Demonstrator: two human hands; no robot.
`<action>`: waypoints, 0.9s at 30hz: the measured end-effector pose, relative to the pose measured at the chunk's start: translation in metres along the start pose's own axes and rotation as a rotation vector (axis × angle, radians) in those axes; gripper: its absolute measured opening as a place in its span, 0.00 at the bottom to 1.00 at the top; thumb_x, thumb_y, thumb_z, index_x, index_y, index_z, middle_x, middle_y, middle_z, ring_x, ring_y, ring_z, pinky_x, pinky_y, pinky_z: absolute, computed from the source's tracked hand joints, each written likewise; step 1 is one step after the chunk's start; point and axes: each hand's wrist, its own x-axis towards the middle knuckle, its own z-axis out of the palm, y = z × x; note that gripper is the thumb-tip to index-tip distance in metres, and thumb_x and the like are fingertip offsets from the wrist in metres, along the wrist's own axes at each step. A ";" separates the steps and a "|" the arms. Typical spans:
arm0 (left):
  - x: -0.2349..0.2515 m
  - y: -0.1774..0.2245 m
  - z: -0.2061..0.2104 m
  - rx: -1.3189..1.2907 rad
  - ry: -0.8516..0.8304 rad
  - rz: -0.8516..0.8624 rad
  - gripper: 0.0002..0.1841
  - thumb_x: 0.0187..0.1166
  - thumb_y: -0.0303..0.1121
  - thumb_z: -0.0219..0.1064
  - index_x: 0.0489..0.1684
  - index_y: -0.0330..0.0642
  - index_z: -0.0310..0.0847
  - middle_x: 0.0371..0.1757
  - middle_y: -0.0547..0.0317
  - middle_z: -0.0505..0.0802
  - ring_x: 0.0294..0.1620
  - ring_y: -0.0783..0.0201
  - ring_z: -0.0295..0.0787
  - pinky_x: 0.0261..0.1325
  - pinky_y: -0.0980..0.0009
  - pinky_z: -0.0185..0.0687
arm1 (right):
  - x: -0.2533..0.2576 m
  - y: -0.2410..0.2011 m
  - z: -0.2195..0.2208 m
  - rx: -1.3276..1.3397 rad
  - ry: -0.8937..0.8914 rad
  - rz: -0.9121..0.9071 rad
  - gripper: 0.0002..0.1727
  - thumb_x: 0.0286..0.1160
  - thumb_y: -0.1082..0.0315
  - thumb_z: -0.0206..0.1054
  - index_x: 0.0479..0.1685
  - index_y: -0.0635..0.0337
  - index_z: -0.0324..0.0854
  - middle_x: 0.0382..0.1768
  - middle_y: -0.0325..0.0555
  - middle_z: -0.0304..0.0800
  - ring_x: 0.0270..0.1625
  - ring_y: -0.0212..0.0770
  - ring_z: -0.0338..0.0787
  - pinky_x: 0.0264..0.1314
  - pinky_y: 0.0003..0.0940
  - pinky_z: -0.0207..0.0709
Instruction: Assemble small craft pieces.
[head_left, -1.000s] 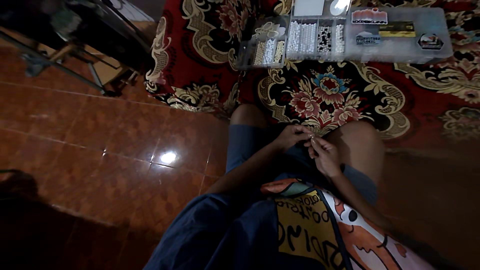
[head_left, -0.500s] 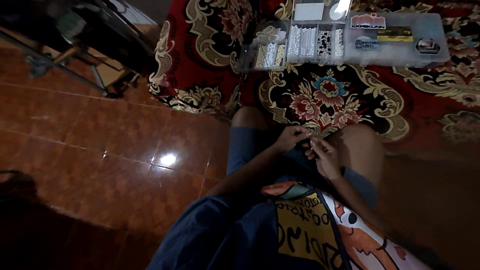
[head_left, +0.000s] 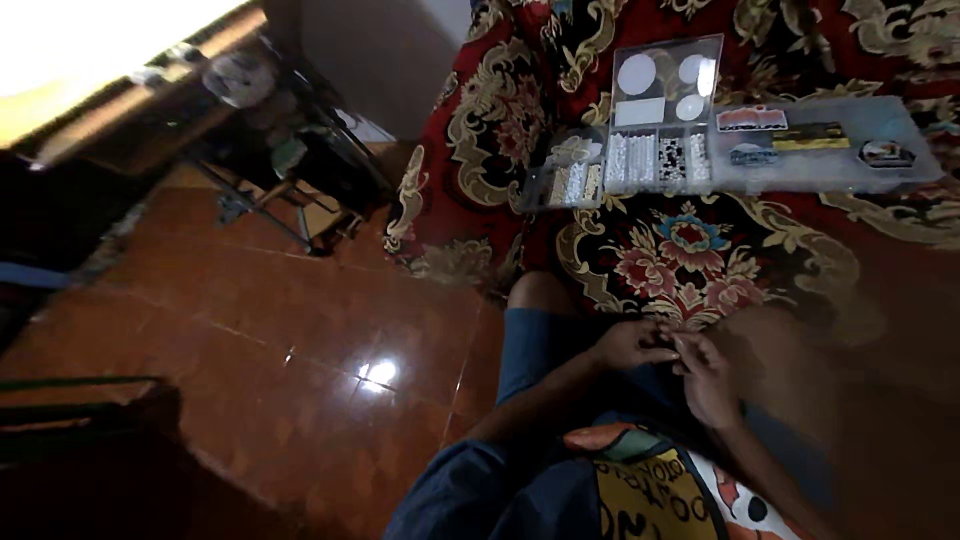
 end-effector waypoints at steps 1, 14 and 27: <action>-0.003 0.006 -0.005 0.100 -0.006 -0.011 0.21 0.80 0.34 0.71 0.64 0.26 0.81 0.50 0.37 0.93 0.53 0.48 0.91 0.65 0.50 0.83 | 0.000 -0.004 0.001 0.096 0.003 0.054 0.08 0.86 0.76 0.54 0.47 0.63 0.80 0.42 0.39 0.96 0.36 0.28 0.93 0.34 0.22 0.85; -0.004 0.087 -0.185 0.776 0.589 0.076 0.11 0.83 0.32 0.66 0.50 0.37 0.92 0.49 0.46 0.96 0.57 0.46 0.91 0.76 0.40 0.71 | 0.002 -0.002 -0.003 0.261 -0.047 0.154 0.11 0.87 0.76 0.49 0.46 0.59 0.79 0.24 0.30 0.85 0.18 0.21 0.75 0.22 0.16 0.72; 0.038 0.133 -0.281 0.739 0.787 -0.150 0.14 0.86 0.34 0.63 0.59 0.34 0.87 0.58 0.38 0.92 0.61 0.42 0.90 0.70 0.41 0.78 | 0.001 -0.014 0.002 0.251 -0.032 0.253 0.10 0.86 0.78 0.51 0.48 0.63 0.79 0.24 0.34 0.85 0.19 0.22 0.76 0.22 0.15 0.71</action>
